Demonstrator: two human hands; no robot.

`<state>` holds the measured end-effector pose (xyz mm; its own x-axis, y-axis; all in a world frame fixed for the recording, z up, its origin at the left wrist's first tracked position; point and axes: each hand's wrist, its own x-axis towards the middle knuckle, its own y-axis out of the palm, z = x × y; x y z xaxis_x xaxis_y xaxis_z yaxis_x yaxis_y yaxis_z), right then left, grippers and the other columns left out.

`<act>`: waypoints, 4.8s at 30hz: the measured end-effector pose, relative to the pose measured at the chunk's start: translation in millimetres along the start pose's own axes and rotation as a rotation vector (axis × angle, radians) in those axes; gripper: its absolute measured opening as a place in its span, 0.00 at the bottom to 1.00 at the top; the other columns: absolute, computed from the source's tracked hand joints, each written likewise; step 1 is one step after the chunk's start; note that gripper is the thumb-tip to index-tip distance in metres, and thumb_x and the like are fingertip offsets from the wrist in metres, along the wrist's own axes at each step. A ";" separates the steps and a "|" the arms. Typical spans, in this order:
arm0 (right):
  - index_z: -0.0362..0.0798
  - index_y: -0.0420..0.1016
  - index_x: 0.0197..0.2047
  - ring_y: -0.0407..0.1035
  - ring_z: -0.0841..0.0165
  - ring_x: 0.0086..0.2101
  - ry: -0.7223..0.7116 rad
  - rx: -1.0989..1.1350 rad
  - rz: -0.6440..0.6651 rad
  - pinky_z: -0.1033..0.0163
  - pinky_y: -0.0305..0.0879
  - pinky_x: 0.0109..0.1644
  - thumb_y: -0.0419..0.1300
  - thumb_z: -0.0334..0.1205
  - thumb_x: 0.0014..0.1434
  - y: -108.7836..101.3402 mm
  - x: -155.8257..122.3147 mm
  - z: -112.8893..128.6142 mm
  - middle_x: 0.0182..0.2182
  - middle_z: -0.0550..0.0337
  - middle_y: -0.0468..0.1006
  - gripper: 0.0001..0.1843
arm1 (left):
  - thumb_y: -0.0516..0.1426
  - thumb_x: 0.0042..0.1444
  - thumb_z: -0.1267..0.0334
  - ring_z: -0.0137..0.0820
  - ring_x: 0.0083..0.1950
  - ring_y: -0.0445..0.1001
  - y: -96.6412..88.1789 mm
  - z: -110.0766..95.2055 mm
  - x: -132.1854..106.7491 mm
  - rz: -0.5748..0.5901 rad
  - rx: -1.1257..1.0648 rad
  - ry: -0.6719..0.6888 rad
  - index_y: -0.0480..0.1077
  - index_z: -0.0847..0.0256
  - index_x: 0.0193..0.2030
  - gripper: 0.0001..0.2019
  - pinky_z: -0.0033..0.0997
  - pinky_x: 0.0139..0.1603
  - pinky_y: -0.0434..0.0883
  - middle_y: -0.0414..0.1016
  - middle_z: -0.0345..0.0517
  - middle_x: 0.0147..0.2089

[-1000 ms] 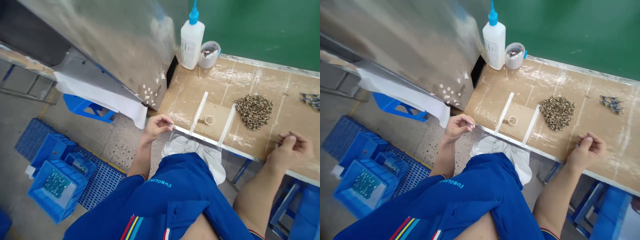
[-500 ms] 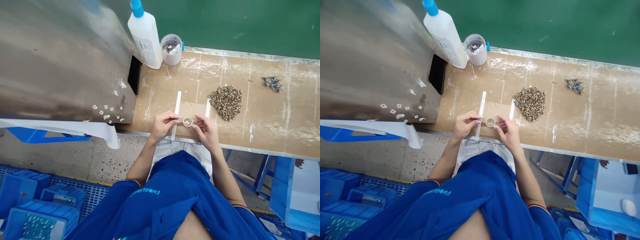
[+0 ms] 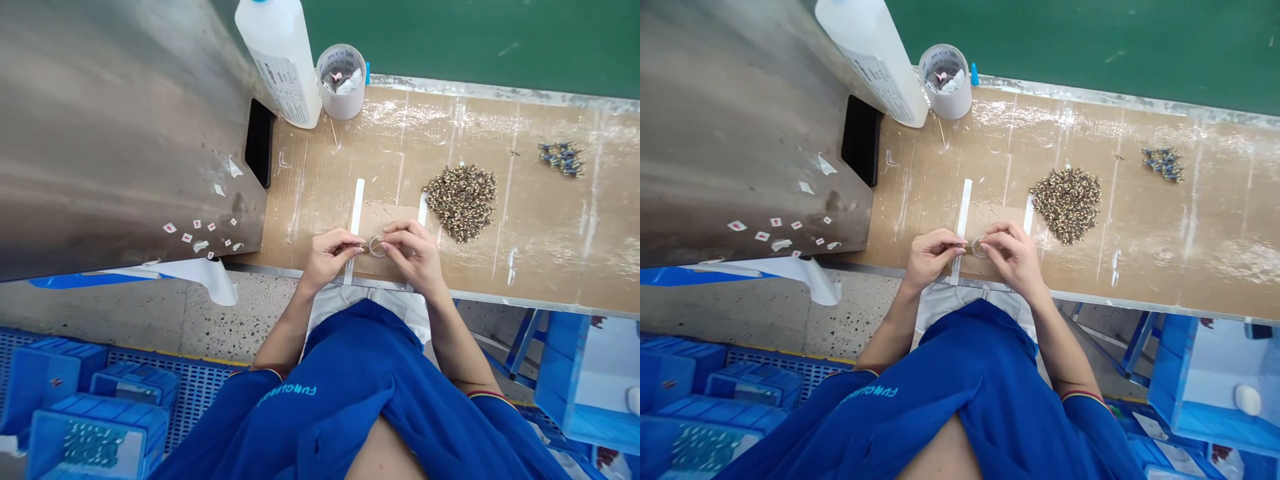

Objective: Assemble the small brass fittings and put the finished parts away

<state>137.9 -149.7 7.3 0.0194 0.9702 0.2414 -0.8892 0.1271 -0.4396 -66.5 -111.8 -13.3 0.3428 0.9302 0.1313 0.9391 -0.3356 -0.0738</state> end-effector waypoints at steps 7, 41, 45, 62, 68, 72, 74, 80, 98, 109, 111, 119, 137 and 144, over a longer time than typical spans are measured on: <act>0.52 0.80 0.35 0.75 0.64 0.40 0.085 0.078 -0.051 0.59 0.71 0.38 0.64 0.43 0.67 4.8 -3.4 -2.2 0.37 0.56 0.80 0.08 | 0.68 0.60 0.56 0.28 0.32 0.76 0.5 -1.0 1.8 0.016 0.009 -0.022 0.83 0.60 0.38 0.09 0.27 0.31 0.71 0.82 0.47 0.34; 0.52 0.77 0.36 0.76 0.66 0.30 0.012 0.074 -0.104 0.60 0.73 0.36 0.60 0.46 0.69 14.7 1.4 20.4 0.30 0.60 0.81 0.10 | 0.62 0.66 0.57 0.29 0.31 0.73 3.0 -6.5 0.5 0.110 0.205 0.058 0.81 0.60 0.39 0.10 0.28 0.33 0.68 0.80 0.46 0.33; 0.52 0.76 0.35 0.76 0.67 0.30 -0.015 0.034 -0.092 0.60 0.73 0.36 0.59 0.46 0.70 13.5 3.4 23.4 0.29 0.60 0.82 0.12 | 0.62 0.66 0.58 0.28 0.31 0.73 2.8 -6.3 0.7 0.117 0.212 0.069 0.81 0.60 0.39 0.09 0.28 0.33 0.68 0.79 0.46 0.33; 0.52 0.79 0.39 0.78 0.67 0.34 -0.071 0.119 -0.116 0.61 0.75 0.37 0.62 0.38 0.69 5.7 2.2 18.3 0.33 0.59 0.83 0.06 | 0.63 0.65 0.64 0.27 0.33 0.75 1.2 -2.9 0.1 0.100 0.198 0.129 0.80 0.62 0.40 0.05 0.26 0.34 0.69 0.80 0.46 0.34; 0.53 0.79 0.39 0.78 0.66 0.36 -0.183 0.053 -0.133 0.59 0.74 0.40 0.64 0.34 0.67 -2.8 -4.7 7.8 0.34 0.59 0.82 0.05 | 0.64 0.64 0.66 0.28 0.34 0.77 0.5 -1.7 -0.4 0.090 0.185 0.132 0.81 0.62 0.41 0.04 0.25 0.34 0.71 0.81 0.46 0.35; 0.54 0.80 0.40 0.77 0.65 0.36 -0.212 -0.062 -0.085 0.58 0.74 0.40 0.62 0.35 0.68 3.6 -9.2 6.3 0.36 0.57 0.81 0.06 | 0.64 0.64 0.65 0.29 0.35 0.78 -0.3 -2.3 0.2 0.078 0.156 0.116 0.81 0.62 0.41 0.04 0.26 0.35 0.73 0.82 0.47 0.36; 0.54 0.81 0.43 0.77 0.64 0.38 -0.199 -0.099 -0.060 0.57 0.75 0.40 0.61 0.38 0.69 2.7 -8.8 6.1 0.37 0.56 0.81 0.06 | 0.64 0.64 0.64 0.29 0.36 0.79 -0.6 -2.4 0.4 0.074 0.147 0.093 0.81 0.61 0.40 0.05 0.27 0.35 0.74 0.83 0.48 0.37; 0.53 0.80 0.50 0.75 0.63 0.37 -0.090 -0.278 -0.109 0.55 0.73 0.42 0.58 0.41 0.70 -38.8 22.7 -9.1 0.39 0.54 0.82 0.11 | 0.65 0.63 0.62 0.29 0.34 0.78 -0.8 -0.9 0.0 0.041 0.113 0.049 0.81 0.61 0.38 0.05 0.26 0.32 0.72 0.82 0.47 0.35; 0.46 0.76 0.40 0.68 0.50 0.45 -0.010 -0.936 0.195 0.47 0.67 0.50 0.56 0.34 0.68 -40.4 80.8 -43.2 0.42 0.41 0.77 0.07 | 0.69 0.53 0.55 0.30 0.35 0.76 -21.4 -25.1 58.2 0.048 -0.058 -0.140 0.80 0.61 0.36 0.11 0.30 0.38 0.75 0.80 0.45 0.35; 0.48 0.76 0.39 0.72 0.65 0.32 0.206 -0.251 -0.005 0.58 0.69 0.41 0.60 0.37 0.63 -46.4 106.3 -36.2 0.33 0.56 0.82 0.04 | 0.64 0.53 0.65 0.30 0.38 0.76 21.6 8.1 149.9 0.203 0.018 -0.067 0.79 0.65 0.35 0.06 0.31 0.45 0.74 0.82 0.47 0.37; 0.48 0.77 0.39 0.72 0.66 0.31 0.250 -0.095 -0.028 0.59 0.71 0.40 0.61 0.40 0.62 -46.0 105.8 -40.0 0.33 0.57 0.82 0.06 | 0.64 0.53 0.65 0.31 0.39 0.77 22.5 15.2 148.4 0.198 0.010 -0.073 0.79 0.65 0.36 0.06 0.31 0.45 0.74 0.82 0.47 0.37; 0.50 0.80 0.40 0.78 0.63 0.42 0.287 0.178 0.024 0.53 0.76 0.51 0.66 0.43 0.58 -36.6 100.5 -47.6 0.40 0.55 0.85 0.08 | 0.63 0.57 0.66 0.29 0.36 0.76 28.4 15.2 132.3 0.173 0.154 -0.009 0.80 0.62 0.37 0.03 0.29 0.39 0.72 0.82 0.46 0.38; 0.50 0.78 0.35 0.78 0.64 0.33 0.392 0.281 -0.043 0.55 0.79 0.41 0.72 0.50 0.55 -22.3 93.7 -47.5 0.30 0.59 0.82 0.14 | 0.63 0.62 0.64 0.28 0.32 0.72 30.0 11.3 130.9 0.195 0.318 0.058 0.80 0.62 0.33 0.07 0.29 0.38 0.68 0.80 0.44 0.33; 0.50 0.78 0.35 0.78 0.64 0.33 0.349 0.207 -0.013 0.55 0.77 0.40 0.70 0.49 0.56 -23.9 91.8 -42.9 0.32 0.57 0.83 0.12 | 0.61 0.63 0.64 0.30 0.33 0.72 29.2 13.9 131.0 0.227 0.362 0.092 0.78 0.62 0.33 0.08 0.31 0.39 0.69 0.78 0.44 0.32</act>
<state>180.5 -54.9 2.9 0.1538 0.9850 -0.0784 -0.9603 0.1303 -0.2465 5.4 2.3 -12.0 0.5558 0.8161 0.1585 0.7762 -0.4413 -0.4503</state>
